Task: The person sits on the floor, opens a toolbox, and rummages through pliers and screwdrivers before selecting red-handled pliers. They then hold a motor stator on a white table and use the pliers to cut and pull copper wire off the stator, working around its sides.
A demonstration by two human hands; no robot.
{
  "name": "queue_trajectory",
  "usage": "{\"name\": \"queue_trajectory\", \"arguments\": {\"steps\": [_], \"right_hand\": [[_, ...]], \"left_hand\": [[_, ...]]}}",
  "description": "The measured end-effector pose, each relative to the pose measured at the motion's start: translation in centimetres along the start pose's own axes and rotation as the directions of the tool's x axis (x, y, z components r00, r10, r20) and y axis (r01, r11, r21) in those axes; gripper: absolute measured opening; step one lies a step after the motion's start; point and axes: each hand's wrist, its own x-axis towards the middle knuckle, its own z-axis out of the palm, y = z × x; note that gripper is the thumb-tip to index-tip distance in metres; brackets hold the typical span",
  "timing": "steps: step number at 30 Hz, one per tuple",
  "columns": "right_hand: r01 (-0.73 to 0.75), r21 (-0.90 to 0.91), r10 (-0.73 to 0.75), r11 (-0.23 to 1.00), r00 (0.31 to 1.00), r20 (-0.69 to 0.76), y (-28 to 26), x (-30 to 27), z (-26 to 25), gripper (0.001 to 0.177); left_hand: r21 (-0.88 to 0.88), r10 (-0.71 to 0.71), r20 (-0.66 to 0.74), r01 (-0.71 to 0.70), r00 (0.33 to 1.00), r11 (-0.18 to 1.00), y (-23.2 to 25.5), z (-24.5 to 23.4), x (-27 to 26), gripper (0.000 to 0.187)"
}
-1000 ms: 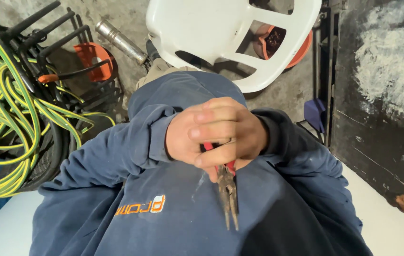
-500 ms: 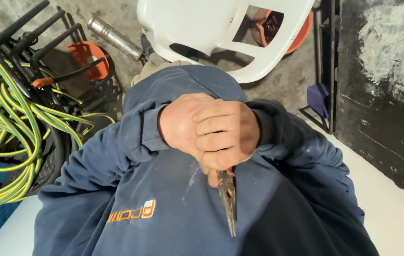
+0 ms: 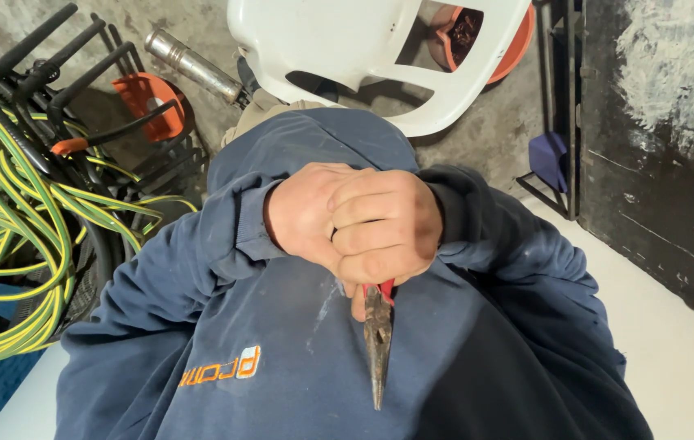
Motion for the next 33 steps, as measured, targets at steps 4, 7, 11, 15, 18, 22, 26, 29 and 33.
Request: {"name": "queue_trajectory", "arguments": {"steps": [4, 7, 11, 15, 18, 22, 26, 29, 33], "right_hand": [[-0.004, 0.037, 0.004, 0.999, 1.0, -0.004, 0.0, 0.2, 0.0, 0.044], [0.01, 0.054, -0.011, 0.998, 1.0, 0.009, 0.0, 0.1, 0.0, 0.044], [-0.023, 0.04, 0.023, 0.999, 1.0, 0.011, -0.6, -0.1, -0.3, 0.045], [-0.075, -0.031, 0.075, 0.997, 0.997, 0.006, -1.1, -0.5, -0.8, 0.046], [-0.112, -0.13, 0.109, 0.985, 0.994, -0.03, -1.3, -2.1, -1.0, 0.044], [-0.329, -0.306, 0.315, 0.893, 0.944, -0.095, -1.8, -4.2, -0.7, 0.028], [-0.394, -0.376, 0.365, 0.839, 0.919, -0.148, -3.1, -3.6, -0.8, 0.025], [-0.444, -0.454, 0.449, 0.772, 0.887, -0.105, -4.2, -2.9, -1.5, 0.028], [-0.478, -0.469, 0.505, 0.743, 0.86, -0.075, -4.8, -3.2, -1.4, 0.03]], "left_hand": [[0.006, -0.011, 0.012, 0.011, 1.0, 1.0, -0.3, 0.1, -0.2, 0.06], [0.027, -0.001, 0.001, 0.0, 1.0, 1.0, 0.4, -0.1, 0.2, 0.061], [0.014, 0.069, 0.006, -0.069, 0.998, 0.997, 0.3, -0.5, 0.2, 0.06], [0.168, 0.043, -0.044, -0.035, 0.998, 0.985, 1.1, -1.6, -0.3, 0.072], [0.41, 0.043, -0.195, 0.042, 0.98, 0.911, 3.9, -2.7, -1.3, 0.062], [0.491, 0.317, -0.148, -0.209, 0.937, 0.846, 6.5, -2.4, -2.1, 0.04], [0.476, 0.341, -0.209, -0.209, 0.917, 0.854, 5.6, -1.8, -2.4, 0.033], [0.493, 0.462, -0.218, -0.312, 0.86, 0.812, 5.2, -1.4, -2.1, 0.027], [0.501, 0.55, -0.189, -0.402, 0.814, 0.767, 5.5, -1.8, -2.2, 0.03]]}}
